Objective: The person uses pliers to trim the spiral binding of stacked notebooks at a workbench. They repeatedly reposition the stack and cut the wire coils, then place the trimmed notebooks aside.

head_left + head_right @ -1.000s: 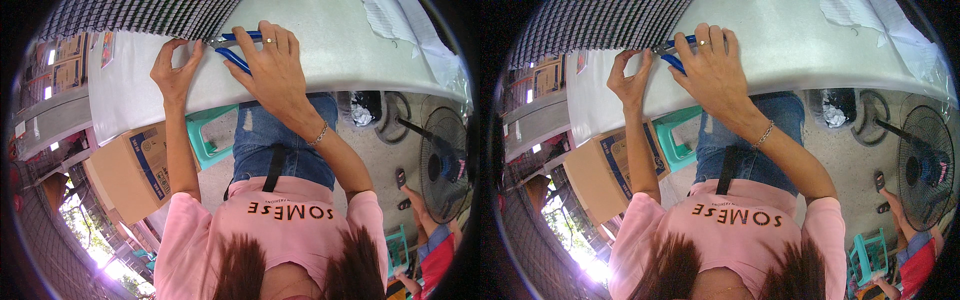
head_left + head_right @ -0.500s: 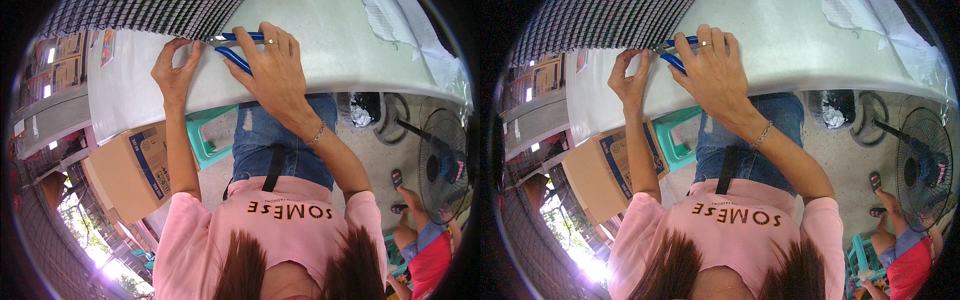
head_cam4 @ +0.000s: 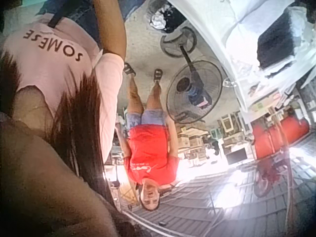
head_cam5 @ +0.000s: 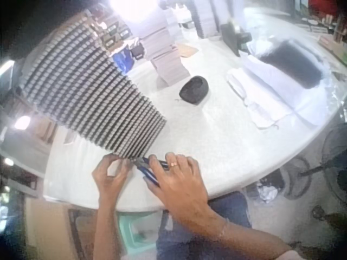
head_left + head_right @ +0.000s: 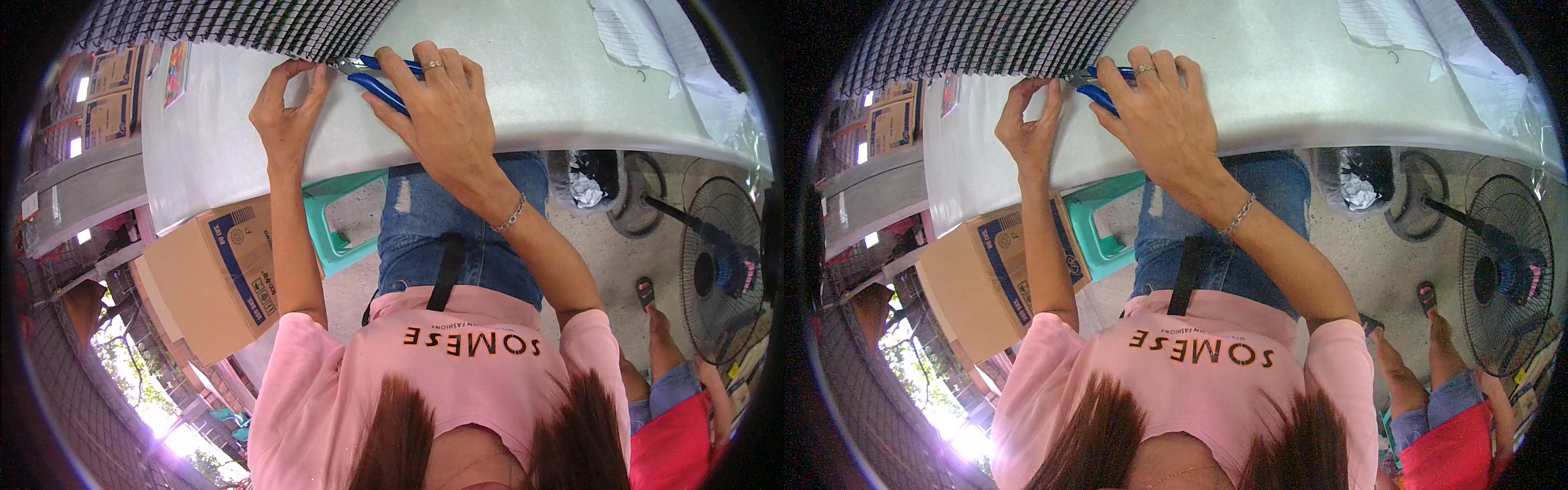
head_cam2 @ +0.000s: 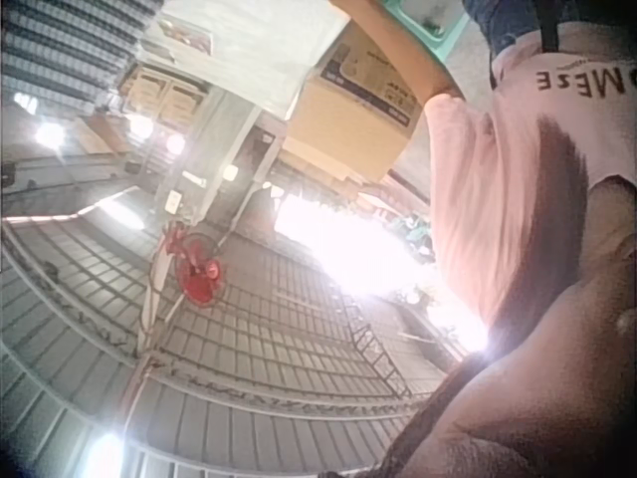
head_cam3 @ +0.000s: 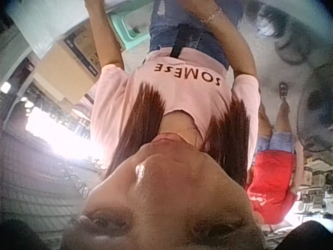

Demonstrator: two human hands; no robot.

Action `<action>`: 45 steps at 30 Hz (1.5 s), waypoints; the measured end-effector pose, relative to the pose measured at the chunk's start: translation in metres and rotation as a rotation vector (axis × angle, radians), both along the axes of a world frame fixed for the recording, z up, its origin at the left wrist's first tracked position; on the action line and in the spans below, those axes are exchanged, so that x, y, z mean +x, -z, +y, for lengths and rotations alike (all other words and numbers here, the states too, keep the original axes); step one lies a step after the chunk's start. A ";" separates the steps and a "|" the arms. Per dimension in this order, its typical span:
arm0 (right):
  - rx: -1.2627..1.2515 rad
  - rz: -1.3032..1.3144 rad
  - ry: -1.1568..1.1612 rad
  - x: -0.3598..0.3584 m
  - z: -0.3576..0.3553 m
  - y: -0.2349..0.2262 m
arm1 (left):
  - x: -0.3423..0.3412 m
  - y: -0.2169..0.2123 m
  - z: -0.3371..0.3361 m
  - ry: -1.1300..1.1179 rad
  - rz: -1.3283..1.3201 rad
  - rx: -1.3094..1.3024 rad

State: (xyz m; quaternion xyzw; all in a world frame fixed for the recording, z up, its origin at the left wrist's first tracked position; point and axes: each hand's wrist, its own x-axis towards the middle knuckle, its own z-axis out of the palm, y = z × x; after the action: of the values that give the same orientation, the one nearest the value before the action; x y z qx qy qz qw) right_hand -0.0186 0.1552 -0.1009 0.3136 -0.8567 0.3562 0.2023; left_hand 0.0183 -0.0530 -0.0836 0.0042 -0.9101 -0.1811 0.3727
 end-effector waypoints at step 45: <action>-0.641 -0.655 -0.072 -0.182 -0.073 0.031 | -0.011 0.011 -0.040 0.079 -0.264 0.282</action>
State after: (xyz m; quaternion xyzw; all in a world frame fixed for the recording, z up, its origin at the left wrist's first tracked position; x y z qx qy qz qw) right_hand -0.2005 0.0822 -0.1315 0.1355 -0.7106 0.6904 -0.0050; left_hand 0.0077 -0.0934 -0.0942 0.0443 -0.9161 -0.3191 0.2387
